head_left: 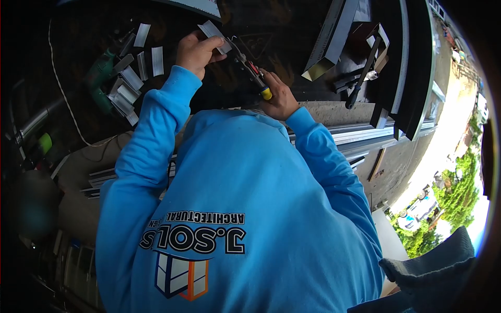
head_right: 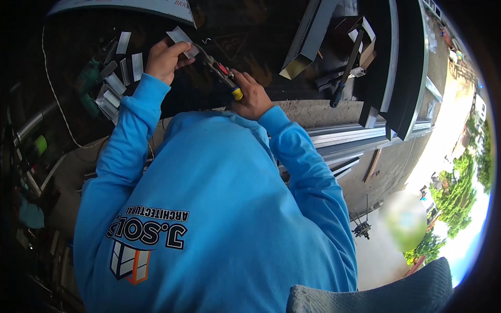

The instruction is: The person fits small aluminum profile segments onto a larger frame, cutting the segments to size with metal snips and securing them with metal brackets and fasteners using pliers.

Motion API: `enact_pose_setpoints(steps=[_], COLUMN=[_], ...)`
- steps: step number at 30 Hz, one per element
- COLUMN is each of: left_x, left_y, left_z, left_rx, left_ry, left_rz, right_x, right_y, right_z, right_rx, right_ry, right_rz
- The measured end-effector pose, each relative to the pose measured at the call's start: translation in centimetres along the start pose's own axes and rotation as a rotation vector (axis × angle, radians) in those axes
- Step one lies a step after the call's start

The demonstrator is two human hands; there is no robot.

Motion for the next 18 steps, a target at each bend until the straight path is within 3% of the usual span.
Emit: enact_pose_setpoints(steps=[4,6,10,18], left_x=[-0.4,-0.2,0.6,-2.4], left_y=[0.0,0.0,-0.9,0.4], left_z=[-0.1,0.0,-0.4,0.4], left_rx=[0.004,-0.015,-0.021,0.015], left_ry=[-0.017,-0.026,-0.056,0.072], left_rz=[-0.020,-0.031,0.015,-0.050], right_x=[-1.6,-1.9,0.5,0.2], right_y=[1.0,1.3,-0.5,-1.2], right_z=[-1.0,-1.4,-0.3,-1.3], right_rx=[-0.071,-0.055,0.002,0.050], right_ry=[-0.133,-0.060,-0.075,-0.053], right_rz=[0.012,-0.100,-0.020,-0.007])
Point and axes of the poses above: each hand's wrist, its own z-axis away from the middle knuckle, its own y-axis out of the palm, x = y × z, the point moved 4 cm from there along -z, towards the middle knuckle, and after that the axes turned 10 degrees about x, right-handed, at the moved point
